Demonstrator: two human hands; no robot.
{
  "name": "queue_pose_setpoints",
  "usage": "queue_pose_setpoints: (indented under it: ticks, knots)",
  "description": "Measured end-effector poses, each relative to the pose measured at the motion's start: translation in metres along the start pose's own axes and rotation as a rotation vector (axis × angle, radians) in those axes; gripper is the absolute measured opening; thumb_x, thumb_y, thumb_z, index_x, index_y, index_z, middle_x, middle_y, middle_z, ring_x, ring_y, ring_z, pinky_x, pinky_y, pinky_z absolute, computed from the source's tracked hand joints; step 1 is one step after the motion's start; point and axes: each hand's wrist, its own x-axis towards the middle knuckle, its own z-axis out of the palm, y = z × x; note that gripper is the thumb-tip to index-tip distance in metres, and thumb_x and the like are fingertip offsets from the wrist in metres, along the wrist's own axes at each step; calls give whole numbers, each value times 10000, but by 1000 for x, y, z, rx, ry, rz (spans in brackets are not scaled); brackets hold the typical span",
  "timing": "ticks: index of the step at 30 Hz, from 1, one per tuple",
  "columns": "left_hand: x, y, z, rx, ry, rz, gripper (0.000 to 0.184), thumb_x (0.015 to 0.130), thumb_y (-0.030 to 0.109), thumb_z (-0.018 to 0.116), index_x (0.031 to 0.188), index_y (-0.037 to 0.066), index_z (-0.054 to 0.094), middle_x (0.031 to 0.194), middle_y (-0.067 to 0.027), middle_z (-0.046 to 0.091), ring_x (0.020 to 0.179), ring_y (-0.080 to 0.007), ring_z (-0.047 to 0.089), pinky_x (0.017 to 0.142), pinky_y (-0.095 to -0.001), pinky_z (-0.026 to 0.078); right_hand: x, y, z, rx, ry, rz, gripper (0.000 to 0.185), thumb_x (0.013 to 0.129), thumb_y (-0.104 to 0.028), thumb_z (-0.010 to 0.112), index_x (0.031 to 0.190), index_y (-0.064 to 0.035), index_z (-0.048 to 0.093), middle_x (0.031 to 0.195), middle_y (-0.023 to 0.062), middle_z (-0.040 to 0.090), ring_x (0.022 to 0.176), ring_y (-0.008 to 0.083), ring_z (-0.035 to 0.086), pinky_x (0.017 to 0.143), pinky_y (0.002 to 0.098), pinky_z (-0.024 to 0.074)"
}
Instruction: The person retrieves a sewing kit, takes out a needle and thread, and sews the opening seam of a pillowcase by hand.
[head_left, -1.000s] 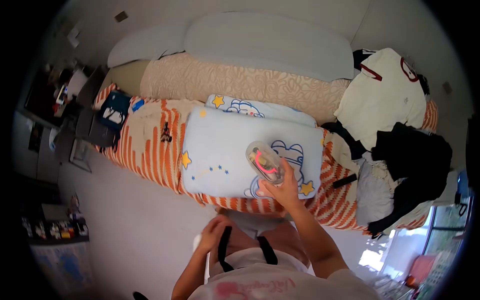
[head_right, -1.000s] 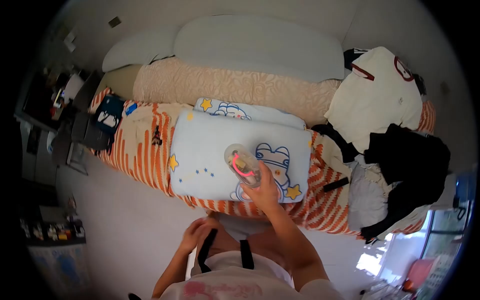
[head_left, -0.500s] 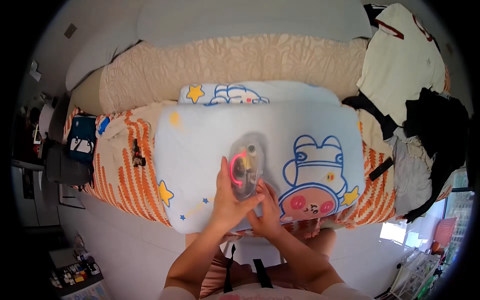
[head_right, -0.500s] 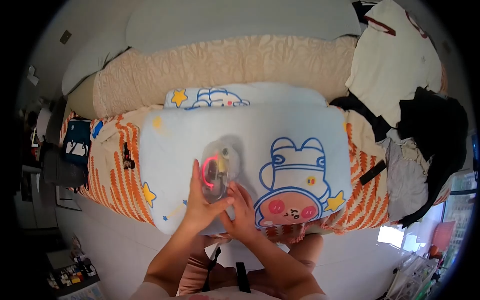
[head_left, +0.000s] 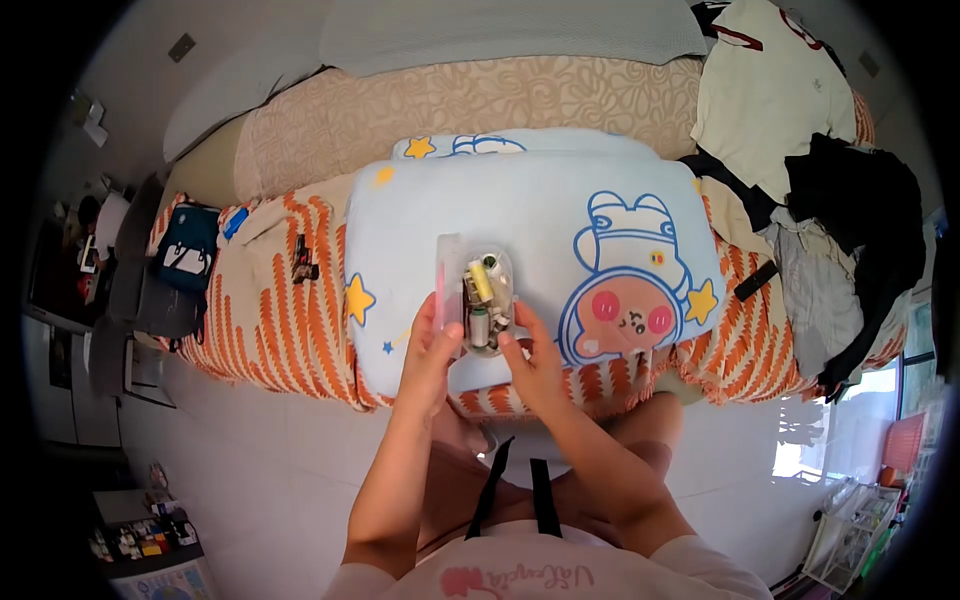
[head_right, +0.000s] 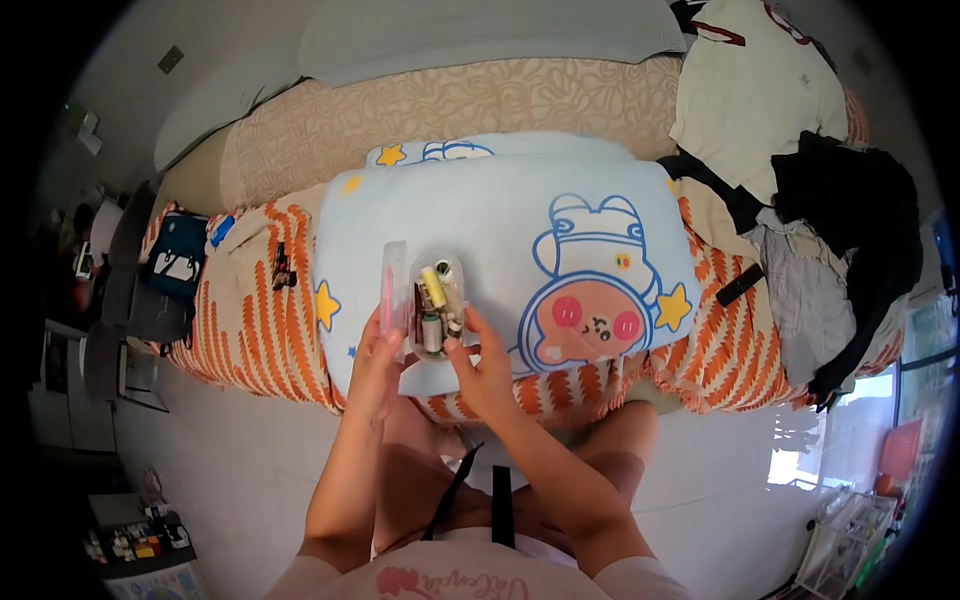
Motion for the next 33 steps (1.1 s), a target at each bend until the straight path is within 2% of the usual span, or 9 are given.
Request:
queue_pose_setpoints:
  ticks: [2, 6, 12, 15, 18, 21, 24, 30, 33]
  knots:
    - [-21, -10, -8, -122, 11, -53, 727, 848, 468, 599, 1422, 126, 315, 1382, -63, 429, 1241, -179, 396, 964, -410, 360, -13, 5, -5, -45, 23, -43, 465, 886, -162, 609, 1301, -5, 470, 1142, 174, 573, 1029, 242, 550, 763, 293, 479]
    - [-48, -42, -17, -292, 0, -48, 593, 901, 523, 476, 1371, 168, 414, 1382, -44, 445, 1258, -190, 385, 940, -445, 390, -37, 3, -18, -48, 11, 30, 425, 892, -135, 588, 1283, -1, 488, 1139, 159, 585, 1012, 214, 555, 768, 277, 467]
    - [-53, -68, -16, -463, 64, -74, 538, 903, 535, 464, 1291, 164, 477, 1268, -37, 528, 1215, -196, 450, 959, -491, 381, -46, 20, -31, 14, -5, 48, 369, 922, -92, 539, 1272, 13, 481, 1207, 148, 582, 1090, 190, 563, 844, 279, 455]
    - [-52, -72, -13, -524, 33, -85, 572, 888, 533, 504, 1318, 162, 429, 1261, -16, 497, 1204, -171, 419, 961, -441, 360, -48, 22, -39, 0, -17, 83, 363, 928, -101, 537, 1267, 16, 479, 1209, 146, 584, 1106, 201, 563, 866, 284, 452]
    - [-49, -74, -15, -531, 52, -100, 599, 889, 537, 496, 1346, 161, 402, 1273, -25, 489, 1202, -168, 415, 960, -439, 359, -47, 25, -38, -5, -12, 104, 359, 928, -106, 542, 1258, 23, 484, 1199, 145, 590, 1095, 194, 568, 853, 283, 454]
    - [-48, -73, -14, -487, 109, -85, 561, 896, 528, 473, 1316, 159, 452, 1246, -40, 539, 1184, -181, 472, 952, -492, 383, -44, 24, -39, 16, -31, 116, 339, 921, -101, 549, 1238, 11, 508, 1171, 144, 598, 1061, 189, 580, 823, 289, 465]
    - [-49, -70, -13, -465, 107, -84, 586, 891, 526, 480, 1342, 155, 426, 1251, -39, 537, 1179, -177, 476, 945, -482, 389, -38, 8, -41, -103, -30, 21, 268, 907, -88, 563, 1162, -5, 572, 1114, 146, 610, 993, 206, 602, 761, 302, 482]
    - [-51, -72, -12, -467, 82, -75, 604, 885, 505, 503, 1365, 154, 403, 1263, -40, 531, 1179, -174, 478, 945, -457, 394, -10, -15, -56, -404, -94, -300, 163, 837, -17, 581, 989, -10, 641, 1030, 166, 612, 850, 312, 616, 703, 351, 499]
    - [-50, -76, -13, -454, 82, -71, 605, 881, 486, 515, 1374, 157, 395, 1271, -45, 525, 1188, -178, 473, 950, -448, 396, -1, -19, -61, -435, -177, -307, 158, 815, 8, 570, 954, -11, 641, 996, 162, 614, 816, 344, 604, 707, 376, 497]
